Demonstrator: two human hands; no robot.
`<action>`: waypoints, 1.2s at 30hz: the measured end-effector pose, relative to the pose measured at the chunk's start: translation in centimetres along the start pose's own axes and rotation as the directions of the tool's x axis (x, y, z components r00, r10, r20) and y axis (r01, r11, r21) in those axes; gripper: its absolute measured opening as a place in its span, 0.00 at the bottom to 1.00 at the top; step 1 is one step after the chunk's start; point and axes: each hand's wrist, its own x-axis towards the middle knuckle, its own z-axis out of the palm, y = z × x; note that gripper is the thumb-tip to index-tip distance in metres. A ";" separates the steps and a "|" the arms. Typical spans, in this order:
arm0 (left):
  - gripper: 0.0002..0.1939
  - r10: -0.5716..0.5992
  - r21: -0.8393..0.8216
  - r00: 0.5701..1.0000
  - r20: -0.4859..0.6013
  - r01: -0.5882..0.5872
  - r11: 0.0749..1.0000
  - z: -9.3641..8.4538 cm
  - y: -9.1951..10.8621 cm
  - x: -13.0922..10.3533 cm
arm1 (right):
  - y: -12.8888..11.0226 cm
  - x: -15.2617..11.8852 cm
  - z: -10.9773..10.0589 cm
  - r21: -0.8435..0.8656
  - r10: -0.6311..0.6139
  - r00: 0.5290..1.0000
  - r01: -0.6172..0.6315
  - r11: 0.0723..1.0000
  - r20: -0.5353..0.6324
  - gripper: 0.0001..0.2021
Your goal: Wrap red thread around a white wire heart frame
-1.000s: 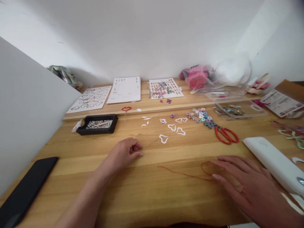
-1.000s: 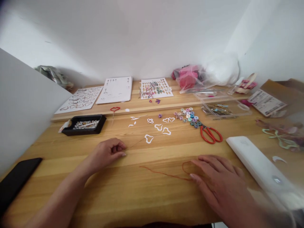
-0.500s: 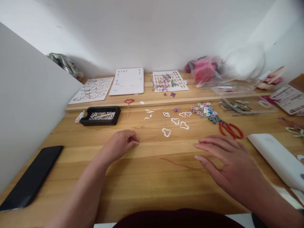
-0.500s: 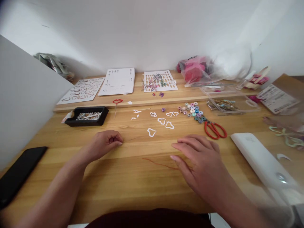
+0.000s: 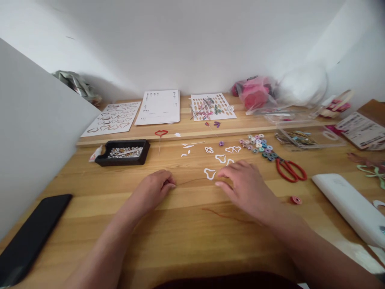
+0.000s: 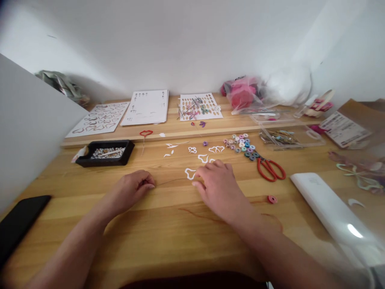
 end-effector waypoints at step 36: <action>0.13 -0.007 -0.276 0.998 0.063 0.024 0.961 -1.7 1.2 -0.5 | 0.0 -0.7 2.5 0.472 -0.148 0.988 0.105 0.875 0.055 0.09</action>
